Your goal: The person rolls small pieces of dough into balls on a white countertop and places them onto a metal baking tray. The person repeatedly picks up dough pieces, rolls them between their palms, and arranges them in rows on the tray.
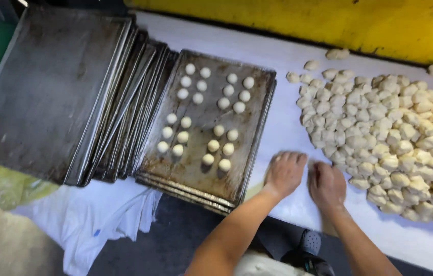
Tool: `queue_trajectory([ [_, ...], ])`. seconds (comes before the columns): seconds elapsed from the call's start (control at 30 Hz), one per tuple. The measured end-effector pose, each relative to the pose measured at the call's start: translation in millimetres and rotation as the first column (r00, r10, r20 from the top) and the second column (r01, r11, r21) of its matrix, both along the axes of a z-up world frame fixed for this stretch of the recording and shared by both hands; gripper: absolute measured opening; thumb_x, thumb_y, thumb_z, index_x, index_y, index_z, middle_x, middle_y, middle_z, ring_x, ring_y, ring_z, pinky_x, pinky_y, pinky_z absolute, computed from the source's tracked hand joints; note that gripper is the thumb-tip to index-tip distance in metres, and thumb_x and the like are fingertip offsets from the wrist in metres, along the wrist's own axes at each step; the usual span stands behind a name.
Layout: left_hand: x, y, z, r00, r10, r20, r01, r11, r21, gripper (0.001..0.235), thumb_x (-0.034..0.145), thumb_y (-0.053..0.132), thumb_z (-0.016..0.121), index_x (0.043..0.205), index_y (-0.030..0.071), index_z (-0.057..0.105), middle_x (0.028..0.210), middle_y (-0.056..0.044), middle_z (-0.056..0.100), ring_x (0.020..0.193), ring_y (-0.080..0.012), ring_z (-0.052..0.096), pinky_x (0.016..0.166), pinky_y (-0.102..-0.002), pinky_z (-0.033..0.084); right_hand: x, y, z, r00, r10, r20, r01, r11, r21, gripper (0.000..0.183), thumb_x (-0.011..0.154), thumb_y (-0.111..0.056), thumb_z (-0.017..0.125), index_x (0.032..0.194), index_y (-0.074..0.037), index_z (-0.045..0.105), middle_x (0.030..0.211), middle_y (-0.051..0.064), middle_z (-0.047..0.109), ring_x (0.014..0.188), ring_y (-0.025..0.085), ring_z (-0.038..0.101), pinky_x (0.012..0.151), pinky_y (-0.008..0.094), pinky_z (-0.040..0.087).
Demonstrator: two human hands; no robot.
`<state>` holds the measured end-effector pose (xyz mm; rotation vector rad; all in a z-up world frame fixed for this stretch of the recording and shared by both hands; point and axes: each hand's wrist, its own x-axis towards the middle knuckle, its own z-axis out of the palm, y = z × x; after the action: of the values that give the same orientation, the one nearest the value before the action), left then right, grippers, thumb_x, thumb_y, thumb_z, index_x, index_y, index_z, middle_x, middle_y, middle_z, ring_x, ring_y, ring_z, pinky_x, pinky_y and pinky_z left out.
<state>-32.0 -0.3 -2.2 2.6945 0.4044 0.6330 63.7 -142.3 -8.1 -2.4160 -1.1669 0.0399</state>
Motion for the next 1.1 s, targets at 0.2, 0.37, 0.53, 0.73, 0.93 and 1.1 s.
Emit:
queue_trajectory([
  [0.2, -59, -12, 3, 0.993, -0.107, 0.049, 0.109, 0.993, -0.035, 0.01, 0.106, 0.019, 0.056, 0.103, 0.01, 0.06, 0.083, -0.008, 0.06, 0.076, -0.0333, 0.058, 0.071, -0.049, 0.046, -26, -67, -13, 0.985, 0.071, -0.154, -0.081, 0.995, -0.057, 0.022, 0.097, -0.029, 0.056, 0.097, -0.01, 0.066, 0.079, 0.013, 0.072, 0.077, 0.044, 0.063, 0.071, 0.054, 0.046],
  [0.37, 5, 6, 4, 0.994, 0.037, 0.107, -0.049, 0.993, 0.108, 0.022, 0.085, 0.004, 0.056, 0.105, 0.007, 0.064, 0.09, -0.01, 0.066, 0.076, -0.0343, 0.059, 0.066, -0.048, 0.048, 18, -37, -23, 0.998, 0.055, 0.019, -0.056, 0.997, 0.052, 0.016, 0.099, -0.028, 0.061, 0.095, -0.014, 0.067, 0.081, 0.013, 0.068, 0.078, 0.039, 0.063, 0.07, 0.053, 0.047],
  [0.53, -32, -24, -13, 0.999, 0.028, 0.023, -0.029, 0.999, 0.025, 0.017, 0.098, 0.024, 0.059, 0.11, 0.011, 0.062, 0.089, -0.01, 0.065, 0.078, -0.0355, 0.059, 0.072, -0.05, 0.046, -14, -51, -13, 0.983, 0.181, 0.033, -0.184, 0.969, 0.164, 0.015, 0.098, -0.023, 0.062, 0.104, -0.01, 0.064, 0.083, 0.014, 0.067, 0.076, 0.038, 0.062, 0.07, 0.051, 0.047],
  [0.73, -17, 0, 1, 0.992, 0.035, 0.118, -0.076, 0.927, 0.366, 0.013, 0.103, 0.016, 0.049, 0.098, 0.013, 0.06, 0.075, -0.004, 0.05, 0.066, -0.0247, 0.053, 0.058, -0.04, 0.043, 20, -56, -18, 0.927, 0.334, 0.171, -0.365, 0.908, 0.207, 0.015, 0.098, -0.024, 0.061, 0.085, -0.017, 0.059, 0.066, 0.004, 0.054, 0.063, 0.029, 0.056, 0.06, 0.045, 0.045],
  [0.93, -17, -16, 1, 0.991, 0.021, 0.133, -0.036, 0.993, 0.11, 0.014, 0.103, 0.021, 0.052, 0.106, 0.012, 0.063, 0.083, -0.006, 0.061, 0.07, -0.0284, 0.059, 0.066, -0.042, 0.049, -3, -48, -3, 0.966, 0.246, 0.084, -0.259, 0.939, 0.225, 0.016, 0.096, -0.027, 0.065, 0.103, -0.013, 0.067, 0.076, 0.007, 0.065, 0.071, 0.031, 0.062, 0.067, 0.044, 0.05],
  [1.1, -18, 13, -17, 0.997, -0.032, 0.066, 0.014, 0.965, 0.263, 0.016, 0.104, 0.014, 0.051, 0.094, 0.012, 0.063, 0.071, -0.006, 0.057, 0.061, -0.0301, 0.054, 0.057, -0.046, 0.044, 27, -68, -16, 0.9, 0.429, 0.083, -0.436, 0.876, 0.206, 0.021, 0.1, -0.019, 0.058, 0.081, -0.012, 0.053, 0.067, 0.008, 0.051, 0.061, 0.033, 0.049, 0.057, 0.048, 0.038],
])
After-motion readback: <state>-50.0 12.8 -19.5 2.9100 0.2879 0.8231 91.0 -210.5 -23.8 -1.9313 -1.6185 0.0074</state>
